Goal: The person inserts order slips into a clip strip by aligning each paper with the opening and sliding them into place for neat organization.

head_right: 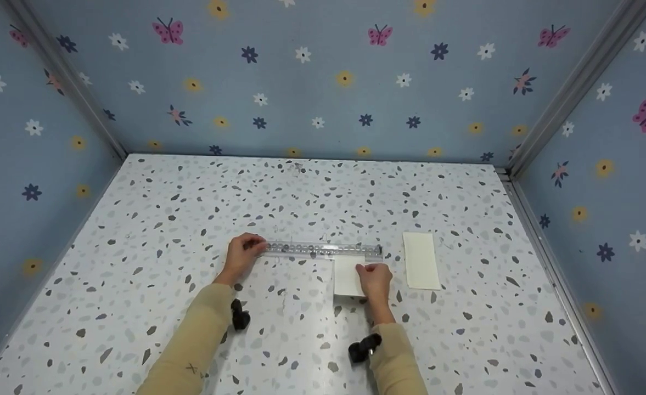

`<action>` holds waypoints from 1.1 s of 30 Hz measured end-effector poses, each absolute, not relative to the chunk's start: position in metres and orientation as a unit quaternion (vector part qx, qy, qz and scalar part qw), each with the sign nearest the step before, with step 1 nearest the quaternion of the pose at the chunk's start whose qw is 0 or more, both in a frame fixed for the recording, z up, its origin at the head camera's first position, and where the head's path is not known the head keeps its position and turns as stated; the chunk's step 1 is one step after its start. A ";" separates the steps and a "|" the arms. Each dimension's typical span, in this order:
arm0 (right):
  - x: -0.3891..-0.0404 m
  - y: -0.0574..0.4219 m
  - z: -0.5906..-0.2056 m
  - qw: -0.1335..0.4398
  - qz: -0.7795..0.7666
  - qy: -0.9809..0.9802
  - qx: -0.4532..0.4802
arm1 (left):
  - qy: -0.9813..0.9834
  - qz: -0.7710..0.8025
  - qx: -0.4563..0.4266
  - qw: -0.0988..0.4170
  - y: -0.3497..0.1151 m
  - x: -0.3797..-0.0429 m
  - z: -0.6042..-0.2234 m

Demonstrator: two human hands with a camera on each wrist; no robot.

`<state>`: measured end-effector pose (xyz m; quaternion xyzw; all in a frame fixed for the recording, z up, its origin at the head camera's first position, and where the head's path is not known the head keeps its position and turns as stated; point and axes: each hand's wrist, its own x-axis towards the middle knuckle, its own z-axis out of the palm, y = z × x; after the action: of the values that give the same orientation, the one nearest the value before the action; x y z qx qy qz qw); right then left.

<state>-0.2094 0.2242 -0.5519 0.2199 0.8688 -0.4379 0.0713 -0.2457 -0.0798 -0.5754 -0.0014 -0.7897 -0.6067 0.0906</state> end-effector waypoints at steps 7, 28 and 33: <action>-0.210 0.221 -0.553 0.070 -0.437 0.869 0.219 | -0.789 -0.608 0.005 0.087 -0.079 -0.248 -0.576; -0.210 0.210 -0.552 0.077 -0.446 0.863 0.226 | -0.788 -0.612 0.033 0.057 -0.079 -0.246 -0.574; -0.211 0.206 -0.551 0.085 -0.446 0.859 0.238 | -0.790 -0.609 0.030 0.061 -0.079 -0.246 -0.575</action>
<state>-0.2113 0.2063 -0.5512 0.2376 0.8588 -0.4457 0.0854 -0.2461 -0.0793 -0.5746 0.0304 -0.7901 -0.6092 0.0607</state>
